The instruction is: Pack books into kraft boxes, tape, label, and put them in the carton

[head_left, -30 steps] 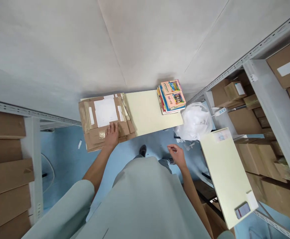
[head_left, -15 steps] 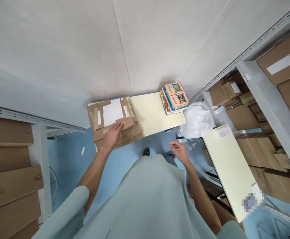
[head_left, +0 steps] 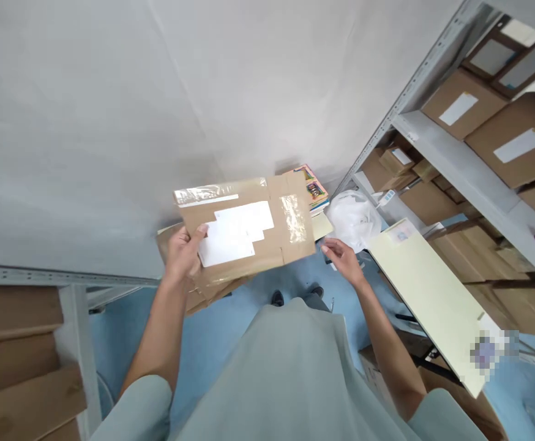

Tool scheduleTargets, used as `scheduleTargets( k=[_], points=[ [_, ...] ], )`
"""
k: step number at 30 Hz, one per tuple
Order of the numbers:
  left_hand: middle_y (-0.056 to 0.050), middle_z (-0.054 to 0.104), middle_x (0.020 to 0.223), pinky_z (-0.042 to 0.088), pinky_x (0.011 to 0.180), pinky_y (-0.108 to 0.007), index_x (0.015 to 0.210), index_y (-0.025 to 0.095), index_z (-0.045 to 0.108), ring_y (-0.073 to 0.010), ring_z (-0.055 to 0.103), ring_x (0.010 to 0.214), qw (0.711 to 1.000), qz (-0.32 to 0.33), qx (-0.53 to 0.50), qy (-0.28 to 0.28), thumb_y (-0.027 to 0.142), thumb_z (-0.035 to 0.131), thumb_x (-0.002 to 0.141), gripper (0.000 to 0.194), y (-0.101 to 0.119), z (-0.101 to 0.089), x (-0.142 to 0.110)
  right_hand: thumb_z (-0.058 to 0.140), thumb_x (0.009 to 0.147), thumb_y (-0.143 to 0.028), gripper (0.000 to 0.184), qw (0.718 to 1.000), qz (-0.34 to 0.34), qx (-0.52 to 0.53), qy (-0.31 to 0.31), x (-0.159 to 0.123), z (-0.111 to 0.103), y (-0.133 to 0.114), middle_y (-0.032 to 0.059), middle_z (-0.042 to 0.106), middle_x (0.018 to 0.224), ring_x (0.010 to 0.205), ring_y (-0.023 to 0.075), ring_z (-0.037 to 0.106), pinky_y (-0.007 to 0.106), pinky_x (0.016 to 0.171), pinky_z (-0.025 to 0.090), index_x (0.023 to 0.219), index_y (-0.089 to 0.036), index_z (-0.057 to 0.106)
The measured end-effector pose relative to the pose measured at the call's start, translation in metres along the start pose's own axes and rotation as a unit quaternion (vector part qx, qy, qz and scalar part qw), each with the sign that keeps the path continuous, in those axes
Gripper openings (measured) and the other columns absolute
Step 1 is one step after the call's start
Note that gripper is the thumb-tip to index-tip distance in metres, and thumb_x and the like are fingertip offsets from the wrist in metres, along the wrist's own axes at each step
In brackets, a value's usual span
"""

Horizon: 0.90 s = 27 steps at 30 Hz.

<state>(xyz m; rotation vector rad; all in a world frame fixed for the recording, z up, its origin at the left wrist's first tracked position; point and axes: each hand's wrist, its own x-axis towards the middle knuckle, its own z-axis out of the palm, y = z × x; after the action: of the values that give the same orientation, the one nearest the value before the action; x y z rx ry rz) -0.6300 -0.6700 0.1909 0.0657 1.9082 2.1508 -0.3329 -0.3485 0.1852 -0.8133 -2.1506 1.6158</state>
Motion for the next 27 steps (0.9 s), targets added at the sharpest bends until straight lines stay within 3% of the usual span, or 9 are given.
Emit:
scheduleTargets(
  k=[2, 5, 9, 13, 19, 23, 27],
  points=[
    [-0.005, 0.08, 0.085, 0.065, 0.081, -0.035, 0.093, 0.02, 0.07, -0.0277, 0.079, 0.094, 0.997, -0.047, -0.044, -0.051, 0.067, 0.102, 0.054, 0.068, -0.009, 0.031, -0.005, 0.084, 0.083, -0.079, 0.071, 0.998, 0.011, 0.046, 0.031, -0.005, -0.017, -0.009, 0.013, 0.084, 0.124, 0.119, 0.0334, 0.078, 0.052, 0.112, 0.061, 0.129, -0.024, 0.078],
    [-0.007, 0.081, 0.085, 0.067, 0.082, -0.037, 0.09, 0.019, 0.07, -0.0297, 0.081, 0.095, 0.986, -0.096, -0.052, -0.128, 0.065, 0.104, 0.055, 0.067, -0.02, 0.074, -0.015, 0.091, 0.082, -0.072, 0.069, 0.994, 0.029, 0.089, 0.053, -0.026, -0.046, -0.025, 0.0108, 0.082, 0.131, 0.127, 0.0333, 0.076, 0.05, 0.115, 0.06, 0.132, -0.027, 0.077],
    [-0.009, 0.084, 0.095, 0.068, 0.082, -0.038, 0.098, 0.018, 0.076, -0.0308, 0.082, 0.095, 0.96, -0.147, -0.036, -0.234, 0.066, 0.105, 0.056, 0.07, -0.029, 0.125, -0.033, 0.097, 0.079, -0.063, 0.063, 0.984, 0.067, 0.143, 0.082, -0.065, -0.076, -0.031, 0.0086, 0.085, 0.124, 0.12, 0.034, 0.08, 0.05, 0.107, 0.065, 0.126, -0.026, 0.076],
    [-0.012, 0.086, 0.113, 0.067, 0.091, -0.039, 0.113, 0.017, 0.078, -0.0306, 0.082, 0.103, 0.929, -0.179, -0.008, -0.324, 0.057, 0.109, 0.054, 0.078, -0.039, 0.173, -0.054, 0.101, 0.071, -0.063, 0.067, 0.962, 0.111, 0.181, 0.17, -0.102, -0.095, -0.013, 0.0069, 0.088, 0.112, 0.103, 0.0338, 0.084, 0.05, 0.096, 0.068, 0.12, -0.027, 0.072],
    [-0.013, 0.086, 0.117, 0.067, 0.092, -0.041, 0.114, 0.015, 0.079, -0.0317, 0.082, 0.103, 0.888, -0.21, 0.044, -0.407, 0.053, 0.112, 0.046, 0.084, -0.061, 0.247, -0.087, 0.097, 0.073, -0.067, 0.063, 0.931, 0.123, 0.182, 0.29, -0.151, -0.127, 0.024, 0.0063, 0.088, 0.106, 0.095, 0.0308, 0.084, 0.045, 0.089, 0.069, 0.114, -0.025, 0.074],
    [-0.014, 0.086, 0.117, 0.066, 0.093, -0.042, 0.113, 0.015, 0.079, -0.0326, 0.081, 0.104, 0.87, -0.175, 0.067, -0.455, 0.057, 0.11, 0.048, 0.084, -0.066, 0.298, -0.108, 0.097, 0.07, -0.069, 0.061, 0.91, 0.125, 0.171, 0.356, -0.179, -0.153, 0.046, 0.0076, 0.088, 0.102, 0.093, 0.0303, 0.083, 0.043, 0.085, 0.068, 0.104, -0.024, 0.075],
    [-0.016, 0.085, 0.12, 0.066, 0.094, -0.043, 0.114, 0.015, 0.079, -0.0342, 0.08, 0.108, 0.839, -0.143, 0.097, -0.515, 0.061, 0.108, 0.054, 0.081, -0.065, 0.35, -0.128, 0.097, 0.073, -0.065, 0.054, 0.902, 0.121, 0.157, 0.383, -0.205, -0.189, 0.065, 0.0082, 0.088, 0.1, 0.093, 0.0302, 0.083, 0.042, 0.083, 0.067, 0.101, -0.024, 0.075]
  ],
)
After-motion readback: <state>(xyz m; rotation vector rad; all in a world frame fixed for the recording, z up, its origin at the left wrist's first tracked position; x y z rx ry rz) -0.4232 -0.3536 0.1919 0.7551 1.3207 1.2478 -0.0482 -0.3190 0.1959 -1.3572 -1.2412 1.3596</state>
